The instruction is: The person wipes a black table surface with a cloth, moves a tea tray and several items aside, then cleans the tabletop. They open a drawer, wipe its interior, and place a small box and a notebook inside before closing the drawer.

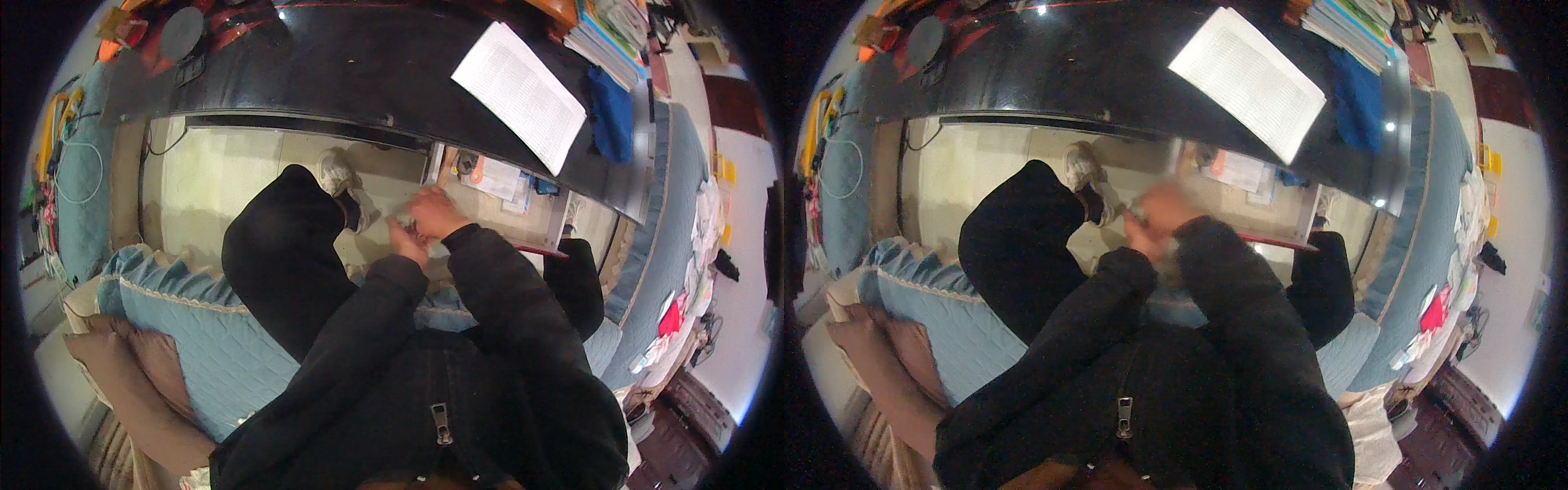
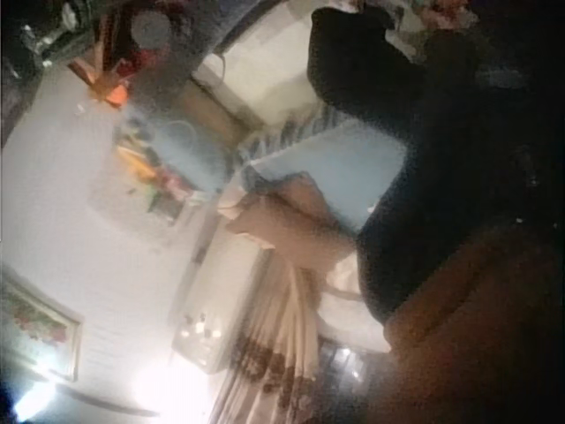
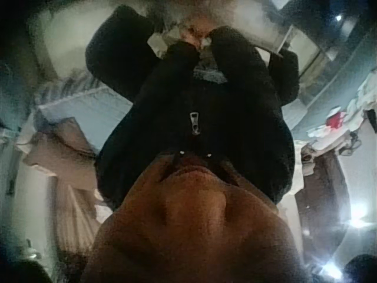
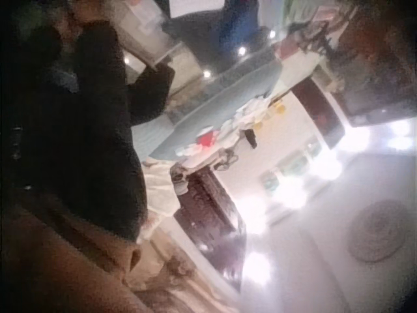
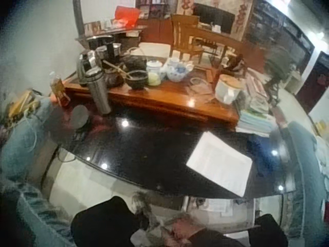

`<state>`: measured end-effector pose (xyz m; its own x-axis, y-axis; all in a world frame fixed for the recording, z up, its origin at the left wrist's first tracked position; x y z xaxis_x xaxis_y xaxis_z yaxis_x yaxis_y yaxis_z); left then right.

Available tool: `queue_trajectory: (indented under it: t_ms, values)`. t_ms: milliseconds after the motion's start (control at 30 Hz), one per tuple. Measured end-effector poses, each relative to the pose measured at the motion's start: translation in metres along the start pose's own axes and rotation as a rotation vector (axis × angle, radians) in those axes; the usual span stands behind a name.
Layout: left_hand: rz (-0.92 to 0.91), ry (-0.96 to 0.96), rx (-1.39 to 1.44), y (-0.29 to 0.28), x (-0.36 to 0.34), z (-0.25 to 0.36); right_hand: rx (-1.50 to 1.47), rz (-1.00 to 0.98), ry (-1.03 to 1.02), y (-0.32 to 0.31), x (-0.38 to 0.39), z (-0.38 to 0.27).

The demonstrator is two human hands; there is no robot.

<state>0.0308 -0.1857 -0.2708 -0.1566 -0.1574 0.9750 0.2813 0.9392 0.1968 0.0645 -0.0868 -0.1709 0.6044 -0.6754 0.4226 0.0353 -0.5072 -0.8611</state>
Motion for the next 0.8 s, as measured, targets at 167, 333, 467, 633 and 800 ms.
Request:
queue_trajectory:
  t_ms: [167, 333, 467, 633, 800]
  values:
    - [0.059, 0.021, -0.040, 0.002, -0.001, 0.000, -0.326, 0.296, 0.356, -0.027, 0.089, 0.087]
    - [0.024, 0.155, -0.260, 0.010, 0.014, 0.001, -0.518, 0.995, 1.241, 0.021, 0.258, 0.228]
    - [-0.161, -0.041, -0.343, 0.020, 0.029, -0.023, -0.680, 1.434, 1.365, 0.072, 0.306, 0.301]
    - [-0.256, -0.169, -0.548, 0.027, 0.046, -0.052, -0.310, 1.280, 1.277, 0.092, 0.260, 0.365]
    - [-0.319, -0.204, -0.647, 0.028, 0.049, -0.078, -0.129, 0.969, 1.189, 0.087, 0.261, 0.338]
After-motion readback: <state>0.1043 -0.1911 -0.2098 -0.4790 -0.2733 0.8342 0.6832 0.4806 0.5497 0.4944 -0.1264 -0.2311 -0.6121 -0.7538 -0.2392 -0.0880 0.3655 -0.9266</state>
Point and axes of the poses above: each hand's wrist, its own x-axis away from the middle knuckle, its own y-axis out of the palm, z = x × y, the point moved 5 cm from there along -x, towards the middle knuckle, and after that the axes turned 12 degrees about z, right-handed, at the moved point
